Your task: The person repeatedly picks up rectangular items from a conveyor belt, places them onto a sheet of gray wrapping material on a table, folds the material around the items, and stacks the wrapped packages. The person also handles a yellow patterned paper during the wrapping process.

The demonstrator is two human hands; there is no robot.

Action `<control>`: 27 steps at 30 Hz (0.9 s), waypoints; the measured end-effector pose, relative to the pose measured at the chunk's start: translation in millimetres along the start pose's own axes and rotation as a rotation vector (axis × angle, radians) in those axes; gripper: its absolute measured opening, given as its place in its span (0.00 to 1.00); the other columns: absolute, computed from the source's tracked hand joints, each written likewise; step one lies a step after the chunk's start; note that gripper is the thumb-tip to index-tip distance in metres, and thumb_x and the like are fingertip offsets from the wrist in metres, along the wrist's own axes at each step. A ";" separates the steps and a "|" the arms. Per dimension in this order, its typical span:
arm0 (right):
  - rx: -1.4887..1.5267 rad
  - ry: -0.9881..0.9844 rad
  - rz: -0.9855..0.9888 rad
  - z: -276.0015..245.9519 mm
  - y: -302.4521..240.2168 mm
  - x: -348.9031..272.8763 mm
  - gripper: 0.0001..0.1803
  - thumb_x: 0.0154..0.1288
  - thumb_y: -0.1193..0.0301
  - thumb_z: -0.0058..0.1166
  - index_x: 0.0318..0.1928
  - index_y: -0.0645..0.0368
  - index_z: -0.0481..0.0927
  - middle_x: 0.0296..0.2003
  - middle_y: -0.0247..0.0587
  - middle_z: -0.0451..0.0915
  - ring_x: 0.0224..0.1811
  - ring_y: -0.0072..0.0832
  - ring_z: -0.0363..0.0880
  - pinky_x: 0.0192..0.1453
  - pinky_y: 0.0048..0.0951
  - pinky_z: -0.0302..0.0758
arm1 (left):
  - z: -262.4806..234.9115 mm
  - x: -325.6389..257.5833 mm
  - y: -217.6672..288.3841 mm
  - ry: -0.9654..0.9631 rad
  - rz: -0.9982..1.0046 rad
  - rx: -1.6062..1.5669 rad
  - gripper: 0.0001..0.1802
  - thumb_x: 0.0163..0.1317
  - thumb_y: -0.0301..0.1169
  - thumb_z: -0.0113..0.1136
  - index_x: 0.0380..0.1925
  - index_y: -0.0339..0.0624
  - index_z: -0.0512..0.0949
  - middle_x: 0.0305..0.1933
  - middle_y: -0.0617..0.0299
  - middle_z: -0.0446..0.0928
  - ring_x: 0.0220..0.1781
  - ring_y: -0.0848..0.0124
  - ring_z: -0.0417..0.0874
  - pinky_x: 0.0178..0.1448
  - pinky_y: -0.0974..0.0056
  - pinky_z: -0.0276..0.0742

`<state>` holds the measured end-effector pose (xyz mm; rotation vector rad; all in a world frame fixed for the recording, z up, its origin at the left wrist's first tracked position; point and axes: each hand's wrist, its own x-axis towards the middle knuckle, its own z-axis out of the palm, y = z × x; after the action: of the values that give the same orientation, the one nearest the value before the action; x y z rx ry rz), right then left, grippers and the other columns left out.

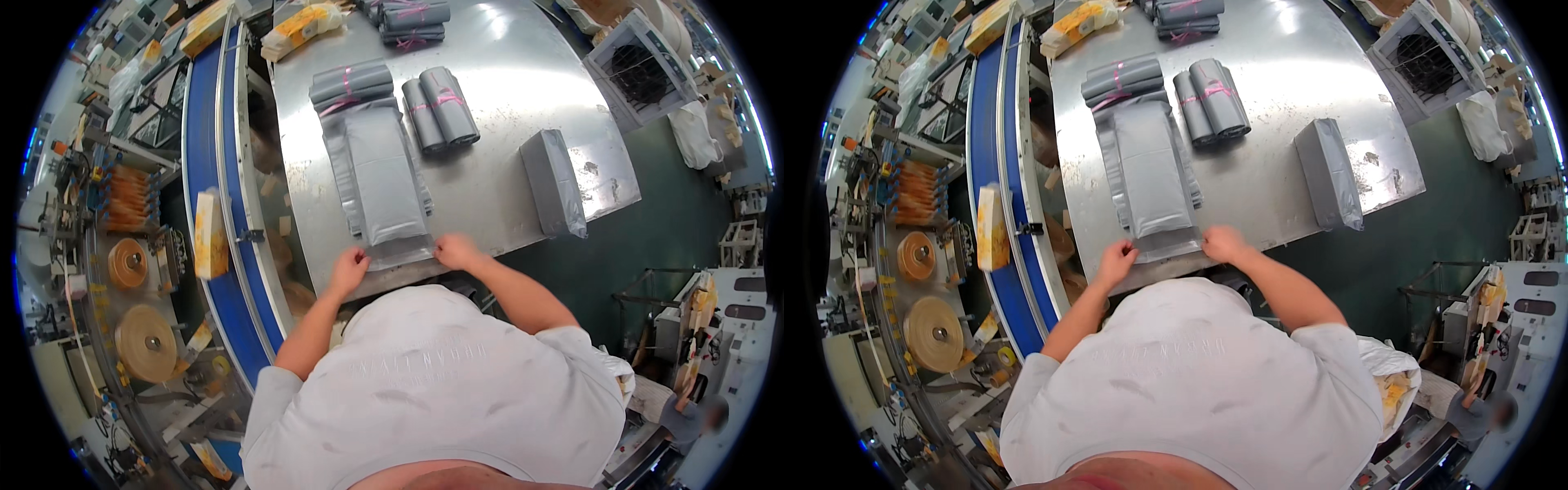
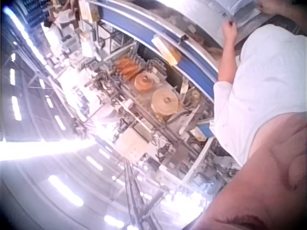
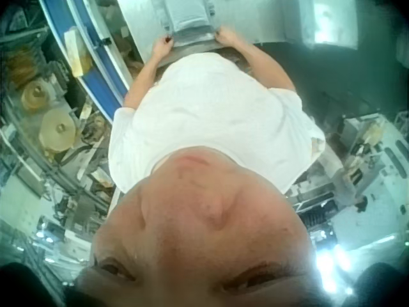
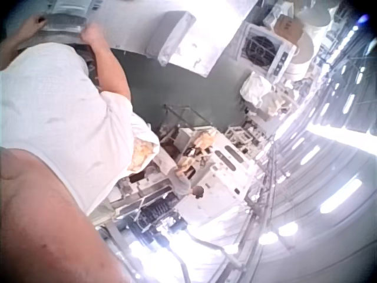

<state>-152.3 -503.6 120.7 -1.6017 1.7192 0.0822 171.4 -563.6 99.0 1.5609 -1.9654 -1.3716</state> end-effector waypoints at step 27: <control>-0.354 -0.233 0.394 93.4 124.7 -172.1 0.12 0.63 0.69 0.65 0.46 0.56 0.87 0.47 0.45 0.89 0.48 0.45 0.89 0.52 0.44 0.86 | 4.8 -40.1 -8.7 -0.097 -0.054 -0.170 0.07 0.68 0.21 0.61 0.44 0.35 0.84 0.51 0.56 0.87 0.49 0.69 0.86 0.53 0.59 0.82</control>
<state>-231.5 -286.8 96.7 -1.3987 1.8801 0.7730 188.3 -526.1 102.6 1.5061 -1.8173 -1.6177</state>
